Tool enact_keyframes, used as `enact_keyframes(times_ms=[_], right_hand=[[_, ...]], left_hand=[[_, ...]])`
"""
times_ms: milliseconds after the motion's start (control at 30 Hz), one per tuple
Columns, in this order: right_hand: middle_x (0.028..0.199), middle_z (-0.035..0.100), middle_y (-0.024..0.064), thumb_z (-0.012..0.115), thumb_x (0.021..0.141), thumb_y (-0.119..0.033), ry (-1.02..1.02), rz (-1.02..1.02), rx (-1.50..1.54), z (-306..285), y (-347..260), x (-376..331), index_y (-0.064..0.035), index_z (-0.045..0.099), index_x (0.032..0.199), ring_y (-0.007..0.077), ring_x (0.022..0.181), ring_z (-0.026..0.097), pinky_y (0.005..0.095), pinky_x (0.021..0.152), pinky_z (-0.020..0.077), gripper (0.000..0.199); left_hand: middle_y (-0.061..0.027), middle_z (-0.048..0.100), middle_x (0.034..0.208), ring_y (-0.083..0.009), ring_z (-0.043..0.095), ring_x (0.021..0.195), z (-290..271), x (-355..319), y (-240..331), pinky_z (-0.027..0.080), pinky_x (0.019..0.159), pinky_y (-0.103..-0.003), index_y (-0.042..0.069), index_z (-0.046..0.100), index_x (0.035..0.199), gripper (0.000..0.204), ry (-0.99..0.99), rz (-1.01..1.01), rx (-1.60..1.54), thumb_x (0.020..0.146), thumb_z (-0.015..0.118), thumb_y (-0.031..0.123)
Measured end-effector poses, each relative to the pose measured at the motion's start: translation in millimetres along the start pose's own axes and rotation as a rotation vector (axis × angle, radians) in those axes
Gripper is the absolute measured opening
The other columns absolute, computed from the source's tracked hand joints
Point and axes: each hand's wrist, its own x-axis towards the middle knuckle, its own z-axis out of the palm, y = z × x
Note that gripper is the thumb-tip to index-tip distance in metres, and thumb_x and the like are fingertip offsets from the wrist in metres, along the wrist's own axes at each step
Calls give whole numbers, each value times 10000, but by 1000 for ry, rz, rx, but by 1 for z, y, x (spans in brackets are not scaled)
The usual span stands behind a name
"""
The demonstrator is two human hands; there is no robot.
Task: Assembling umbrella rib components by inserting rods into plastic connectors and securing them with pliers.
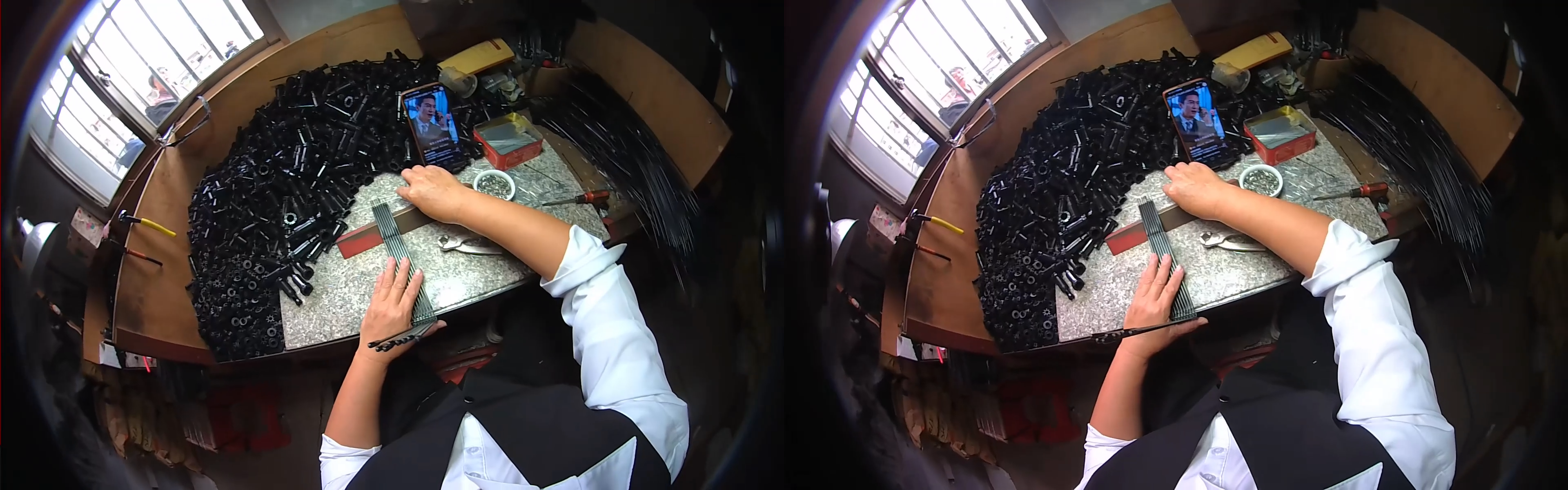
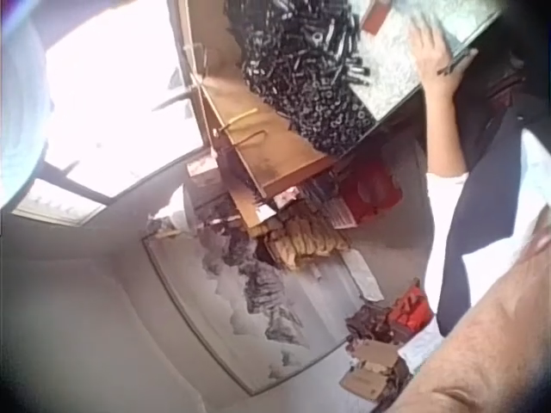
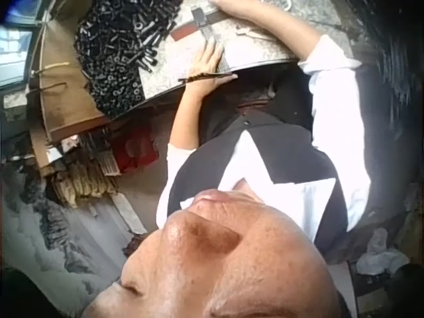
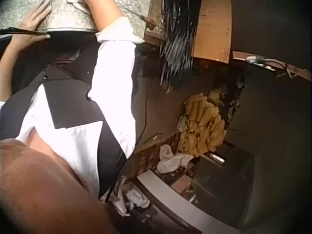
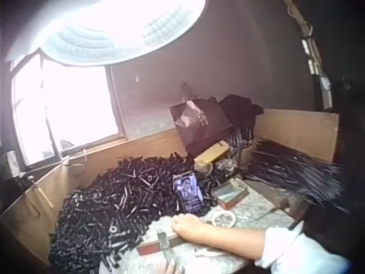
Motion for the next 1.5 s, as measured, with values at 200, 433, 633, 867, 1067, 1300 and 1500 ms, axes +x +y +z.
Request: enact_keyframes(times_ms=[200,433,633,867,1067,1300,1500], right_hand=[[944,607,132,538,801,-125,-59,17,5,3,3,3,-43,685,804,277,905,615,383,747,514,168],[954,609,126,549,795,-124,-56,19,13,4,3,3,-46,689,807,278,917,617,375,744,524,161],[946,606,116,549,799,-132,-56,0,-13,5,3,4,-56,690,800,271,924,610,374,750,520,160],[942,604,117,546,799,-131,-48,-7,-22,7,5,5,-59,690,790,266,925,604,378,748,514,161],[913,573,87,542,807,-134,-44,2,-2,8,2,5,-67,669,860,244,918,586,368,754,498,153],[917,585,95,553,798,-136,-29,-28,-29,6,1,8,-57,678,816,255,913,593,368,755,506,149],[923,567,89,538,822,-138,-37,-15,5,8,-2,8,-57,666,885,247,916,581,362,765,497,164]], left_hand=[[-255,416,1384,-435,332,1330,4,3,-2,321,1078,-483,-14,500,1267,871,-1,17,-25,593,831,428],[-240,378,1421,-436,304,1346,5,0,-2,295,1077,-525,7,464,1314,874,-46,0,-24,674,744,532],[-234,380,1421,-431,305,1346,4,0,-1,297,1078,-521,6,470,1308,866,-46,-4,-24,671,747,523],[-255,415,1383,-448,335,1324,4,3,1,326,1075,-486,-20,501,1262,877,-15,0,-19,584,835,423],[-244,396,1403,-432,317,1339,3,2,0,313,1078,-496,-8,490,1282,861,-36,-6,-9,632,791,469],[-232,392,1414,-418,306,1350,4,1,0,299,1083,-506,2,489,1296,841,-49,-13,-6,678,747,511],[-238,397,1407,-423,311,1346,3,2,1,296,1087,-503,-2,491,1292,839,-52,-14,-10,679,747,510]])
